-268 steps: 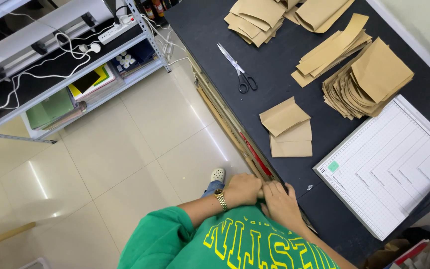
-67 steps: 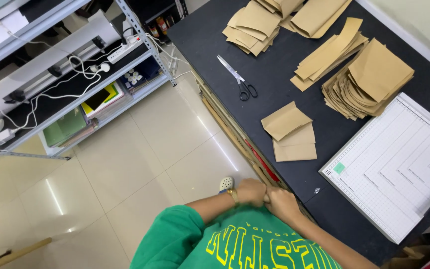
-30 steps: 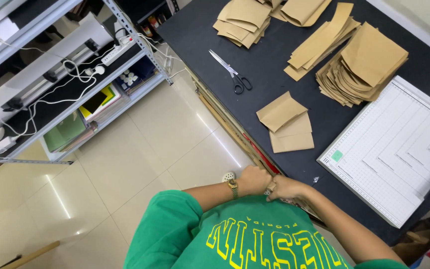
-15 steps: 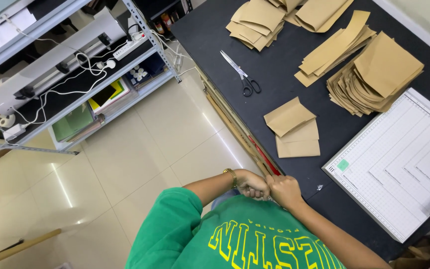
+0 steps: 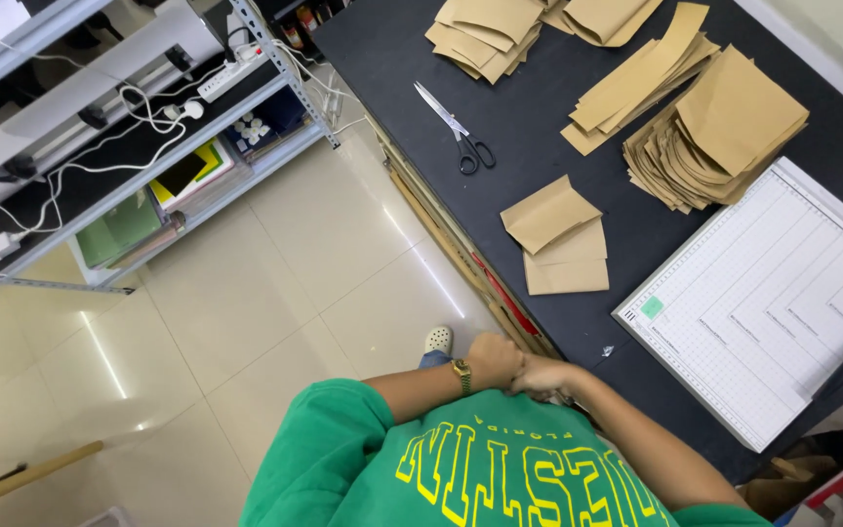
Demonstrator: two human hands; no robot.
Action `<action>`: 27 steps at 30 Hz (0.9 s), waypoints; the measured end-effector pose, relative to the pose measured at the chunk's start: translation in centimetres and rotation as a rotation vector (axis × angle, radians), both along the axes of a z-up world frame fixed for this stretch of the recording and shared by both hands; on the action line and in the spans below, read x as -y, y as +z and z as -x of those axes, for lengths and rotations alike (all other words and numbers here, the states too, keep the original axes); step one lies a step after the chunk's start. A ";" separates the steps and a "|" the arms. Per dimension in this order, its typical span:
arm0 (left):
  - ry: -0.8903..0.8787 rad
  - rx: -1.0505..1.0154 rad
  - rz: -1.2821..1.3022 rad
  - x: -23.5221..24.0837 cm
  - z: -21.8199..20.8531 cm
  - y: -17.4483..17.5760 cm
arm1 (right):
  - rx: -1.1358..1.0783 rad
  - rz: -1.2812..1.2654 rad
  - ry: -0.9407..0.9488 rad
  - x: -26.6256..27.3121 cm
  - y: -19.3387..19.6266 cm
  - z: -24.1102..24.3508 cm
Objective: Folding and trimming brown paper bags using a guillotine paper cutter to achieve the final exterior shape.
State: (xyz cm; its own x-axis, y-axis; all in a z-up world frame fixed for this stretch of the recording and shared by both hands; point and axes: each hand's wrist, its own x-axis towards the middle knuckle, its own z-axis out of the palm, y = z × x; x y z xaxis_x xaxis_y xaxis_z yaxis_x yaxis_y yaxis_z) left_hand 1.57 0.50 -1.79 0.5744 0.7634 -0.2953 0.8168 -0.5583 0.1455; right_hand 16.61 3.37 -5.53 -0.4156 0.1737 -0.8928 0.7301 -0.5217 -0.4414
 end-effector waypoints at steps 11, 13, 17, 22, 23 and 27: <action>0.470 0.299 1.192 -2.1 1.8 -6.6 | 0.144 -1.452 0.656 1.5 1.2 0.8; 0.407 0.189 0.909 -2.2 -0.1 -4.0 | 0.163 -1.183 0.647 0.7 1.2 0.2; 0.139 0.061 0.362 -1.2 -1.3 -2.4 | 0.130 -0.671 0.454 -0.3 4.1 -0.6; 0.026 0.044 0.130 0.7 -2.6 0.4 | -0.013 -0.206 0.198 0.5 2.3 -2.8; 0.018 0.053 0.151 0.9 -3.0 1.0 | 0.011 -0.096 0.206 0.8 1.8 -3.7; 0.139 0.070 0.368 1.8 -4.2 -1.2 | 0.038 -0.472 0.396 2.7 2.1 -4.0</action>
